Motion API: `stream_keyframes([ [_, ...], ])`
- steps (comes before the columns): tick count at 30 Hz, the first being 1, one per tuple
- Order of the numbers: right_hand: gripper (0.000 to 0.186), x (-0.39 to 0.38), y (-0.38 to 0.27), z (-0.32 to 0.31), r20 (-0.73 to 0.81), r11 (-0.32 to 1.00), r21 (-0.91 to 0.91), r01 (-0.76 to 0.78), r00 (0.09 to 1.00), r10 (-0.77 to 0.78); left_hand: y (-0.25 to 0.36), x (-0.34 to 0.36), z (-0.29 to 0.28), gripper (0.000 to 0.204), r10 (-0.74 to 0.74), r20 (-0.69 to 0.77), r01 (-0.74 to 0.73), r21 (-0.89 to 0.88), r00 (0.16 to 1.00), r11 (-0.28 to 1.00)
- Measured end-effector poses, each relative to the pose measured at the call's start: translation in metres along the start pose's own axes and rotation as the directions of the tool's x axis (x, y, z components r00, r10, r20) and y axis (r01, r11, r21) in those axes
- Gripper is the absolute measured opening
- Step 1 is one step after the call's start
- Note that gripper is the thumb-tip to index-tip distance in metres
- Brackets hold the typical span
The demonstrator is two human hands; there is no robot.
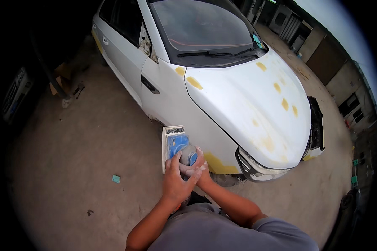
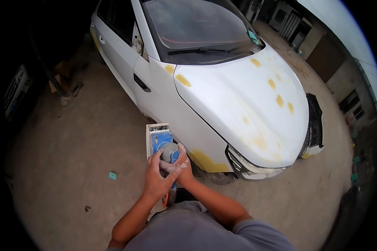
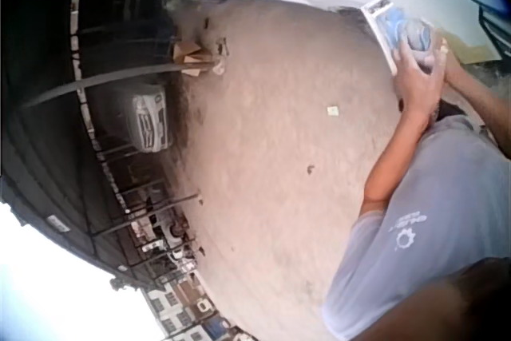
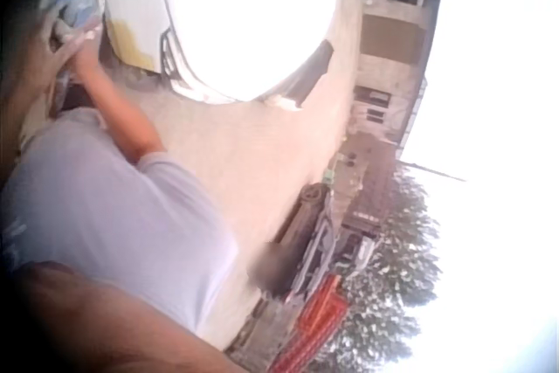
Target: The person uses a pneumatic sander to smooth the surface of a white car hood. They move the sander across multiple yellow filler patches, occasionally pausing to wipe the surface with their hand. The person works systematically across the hood, focusing on different areas in sequence.
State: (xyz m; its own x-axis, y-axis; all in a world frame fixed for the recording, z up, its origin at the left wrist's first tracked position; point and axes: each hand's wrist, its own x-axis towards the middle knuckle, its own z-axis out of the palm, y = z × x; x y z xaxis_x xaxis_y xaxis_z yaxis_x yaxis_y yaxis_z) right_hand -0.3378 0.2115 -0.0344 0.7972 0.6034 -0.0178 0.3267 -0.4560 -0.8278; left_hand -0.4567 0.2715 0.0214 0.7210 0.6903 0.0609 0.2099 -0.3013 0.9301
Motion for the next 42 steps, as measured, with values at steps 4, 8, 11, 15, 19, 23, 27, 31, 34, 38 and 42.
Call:
stream_keyframes([
  [4, 0.125, 0.029, 0.004, 0.02, -0.009, 0.994, -0.093, -0.058, 0.998, 0.058, -0.041, 0.046, -0.009, 0.086, 0.03, 0.099, -0.024, -0.064, 0.995, 0.998],
  [8, 0.121, 0.074, -0.028, 0.034, 0.01, 0.987, 0.023, -0.156, 0.988, 0.156, -0.079, 0.103, -0.028, 0.078, -0.004, 0.242, 0.053, -0.197, 0.97, 0.979],
  [11, 0.113, 0.114, -0.031, 0.044, -0.192, 1.0, -0.008, -0.027, 0.981, 0.025, -0.07, 0.16, -0.039, 0.078, 0.146, 0.3, -0.108, -0.138, 0.943, 0.984],
  [15, 0.102, 0.16, -0.058, 0.019, -0.321, 0.999, 0.047, 0.009, 0.947, 0.006, -0.047, 0.221, -0.028, 0.075, 0.249, 0.337, -0.17, -0.246, 0.908, 0.954],
  [19, 0.109, 0.191, -0.066, -0.001, -0.481, 0.992, 0.004, -0.123, 0.87, 0.109, -0.029, 0.267, -0.012, 0.075, 0.236, 0.497, -0.032, -0.385, 0.835, 0.922],
  [23, 0.11, 0.197, -0.09, -0.01, -0.54, 0.931, 0.225, -0.287, 0.759, 0.365, -0.031, 0.297, 0.003, 0.074, 0.319, 0.631, -0.06, -0.396, 0.708, 0.916],
  [27, 0.108, 0.201, -0.064, 0.015, -0.644, 0.931, 0.104, -0.35, 0.69, 0.331, -0.056, 0.319, 0.012, 0.073, 0.38, 0.655, -0.114, -0.411, 0.653, 0.905],
  [31, 0.095, 0.211, -0.042, 0.068, -0.72, 0.912, -0.073, -0.403, 0.654, 0.231, -0.093, 0.354, -0.003, 0.072, 0.364, 0.742, -0.004, -0.438, 0.564, 0.899],
  [34, 0.098, 0.232, -0.064, 0.101, -0.753, 0.881, 0.04, -0.472, 0.565, 0.337, -0.107, 0.388, -0.023, 0.074, 0.385, 0.806, 0.002, -0.432, 0.45, 0.902],
  [38, 0.098, 0.231, -0.045, 0.144, -0.83, 0.802, -0.163, -0.575, 0.519, 0.204, -0.114, 0.423, -0.036, 0.082, 0.458, 0.835, 0.001, -0.482, 0.305, 0.876],
  [42, 0.096, 0.24, -0.068, 0.12, -0.833, 0.674, -0.381, -0.633, 0.551, 0.047, -0.099, 0.439, -0.043, 0.083, 0.545, 0.809, 0.064, -0.569, 0.221, 0.82],
])
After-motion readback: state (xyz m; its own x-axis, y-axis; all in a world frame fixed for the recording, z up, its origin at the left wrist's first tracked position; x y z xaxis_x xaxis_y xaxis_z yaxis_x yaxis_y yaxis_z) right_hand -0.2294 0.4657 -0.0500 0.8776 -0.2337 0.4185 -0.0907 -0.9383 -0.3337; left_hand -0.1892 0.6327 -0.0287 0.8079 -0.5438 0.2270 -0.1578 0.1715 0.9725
